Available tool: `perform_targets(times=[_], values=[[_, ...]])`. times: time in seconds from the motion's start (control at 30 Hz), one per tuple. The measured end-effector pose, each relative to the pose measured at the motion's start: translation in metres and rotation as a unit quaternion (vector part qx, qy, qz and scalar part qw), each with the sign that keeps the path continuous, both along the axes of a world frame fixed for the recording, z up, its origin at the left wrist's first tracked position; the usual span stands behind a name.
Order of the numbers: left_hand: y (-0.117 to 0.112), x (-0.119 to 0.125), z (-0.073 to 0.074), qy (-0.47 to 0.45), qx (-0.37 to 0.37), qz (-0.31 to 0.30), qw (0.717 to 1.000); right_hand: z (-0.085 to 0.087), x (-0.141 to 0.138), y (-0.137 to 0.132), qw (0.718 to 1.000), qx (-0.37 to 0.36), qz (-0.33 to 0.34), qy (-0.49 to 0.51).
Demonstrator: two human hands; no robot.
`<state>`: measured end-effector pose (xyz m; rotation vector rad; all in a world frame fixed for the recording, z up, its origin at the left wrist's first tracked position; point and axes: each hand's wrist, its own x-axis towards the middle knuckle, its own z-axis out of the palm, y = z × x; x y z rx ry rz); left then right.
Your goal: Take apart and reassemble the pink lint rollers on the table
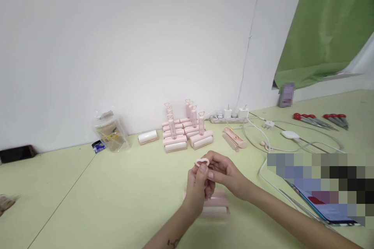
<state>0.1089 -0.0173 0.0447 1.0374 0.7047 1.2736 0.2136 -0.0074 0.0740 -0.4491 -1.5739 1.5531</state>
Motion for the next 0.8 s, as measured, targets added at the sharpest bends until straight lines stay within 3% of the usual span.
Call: perform_targets(times=[0.17,0.27,0.33,0.43,0.53,0.67,0.8], values=[[0.0,-0.001,-0.002,-0.018,0.027,-0.014,0.999,-0.004,-0.001,0.001,1.0,-0.003,-0.013,0.003],[0.0,-0.002,-0.002,-0.03,0.035,-0.027,0.999,0.004,0.001,0.005,1.0,-0.004,0.004,-0.017],[0.0,-0.003,-0.001,-0.033,0.033,-0.031,0.998,0.014,0.002,0.008,0.998,0.005,0.012,-0.063],[-0.001,-0.002,-0.002,-0.031,0.022,-0.022,0.999,0.03,0.003,0.01,0.982,0.084,0.015,-0.171],[-0.001,0.0,-0.002,-0.024,0.005,0.001,1.0,0.034,0.001,0.008,0.967,0.099,0.048,-0.229],[-0.002,0.003,-0.001,-0.009,-0.015,0.03,0.999,0.02,-0.005,0.007,0.978,0.056,0.057,-0.191],[-0.006,0.005,0.006,0.0,-0.035,0.048,0.998,0.007,-0.015,0.006,0.984,0.158,-0.003,-0.084]])
